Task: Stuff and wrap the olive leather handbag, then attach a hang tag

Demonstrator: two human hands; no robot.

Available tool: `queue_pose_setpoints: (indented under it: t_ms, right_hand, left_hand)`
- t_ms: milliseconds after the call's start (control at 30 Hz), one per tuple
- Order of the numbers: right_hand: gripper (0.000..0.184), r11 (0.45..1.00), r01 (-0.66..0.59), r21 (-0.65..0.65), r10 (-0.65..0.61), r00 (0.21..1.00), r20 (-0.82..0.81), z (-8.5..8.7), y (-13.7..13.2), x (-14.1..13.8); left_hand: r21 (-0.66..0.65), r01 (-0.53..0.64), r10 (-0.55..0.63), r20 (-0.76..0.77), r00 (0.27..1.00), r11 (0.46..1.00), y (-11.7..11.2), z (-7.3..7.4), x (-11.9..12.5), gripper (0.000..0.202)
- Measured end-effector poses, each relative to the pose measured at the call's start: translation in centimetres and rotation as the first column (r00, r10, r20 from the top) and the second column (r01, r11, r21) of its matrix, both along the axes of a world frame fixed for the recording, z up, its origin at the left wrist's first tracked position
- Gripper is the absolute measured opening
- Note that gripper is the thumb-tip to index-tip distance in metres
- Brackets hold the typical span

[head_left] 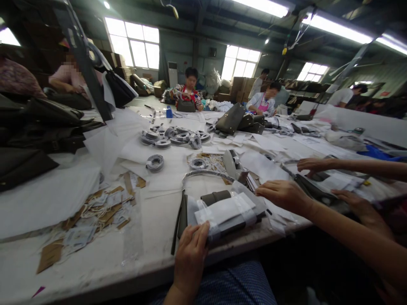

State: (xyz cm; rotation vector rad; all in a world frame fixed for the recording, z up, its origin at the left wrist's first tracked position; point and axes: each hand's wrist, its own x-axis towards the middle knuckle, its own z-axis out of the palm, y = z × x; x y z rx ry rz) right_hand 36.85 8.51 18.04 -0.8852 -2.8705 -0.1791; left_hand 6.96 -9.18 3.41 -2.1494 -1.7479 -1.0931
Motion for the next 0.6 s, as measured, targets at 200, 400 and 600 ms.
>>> queue_pose_setpoints:
  t_ms: [200, 400, 600]
  right_hand:
    - [0.02, 0.891, -0.371, -0.261, 0.384, 0.923, -0.002, 2.2, -4.1, -6.6]
    - [0.021, 0.782, -0.458, -0.424, 0.498, 0.867, -0.019, 0.0, -2.6, -13.4]
    - [0.015, 0.8, -0.384, -0.461, 0.549, 0.78, 0.302, -2.1, -0.9, -18.2]
  left_hand:
    - [-0.097, 0.0, 0.01, 0.1, 0.995, 0.995, -0.3, 0.4, 0.0, 0.075]
    - [-0.138, 0.02, 0.005, 0.177, 0.984, 0.99, -0.2, 0.6, 0.1, 0.071]
    - [-0.178, 0.023, 0.013, 0.201, 0.979, 0.984, -0.2, 0.7, 0.3, 0.072]
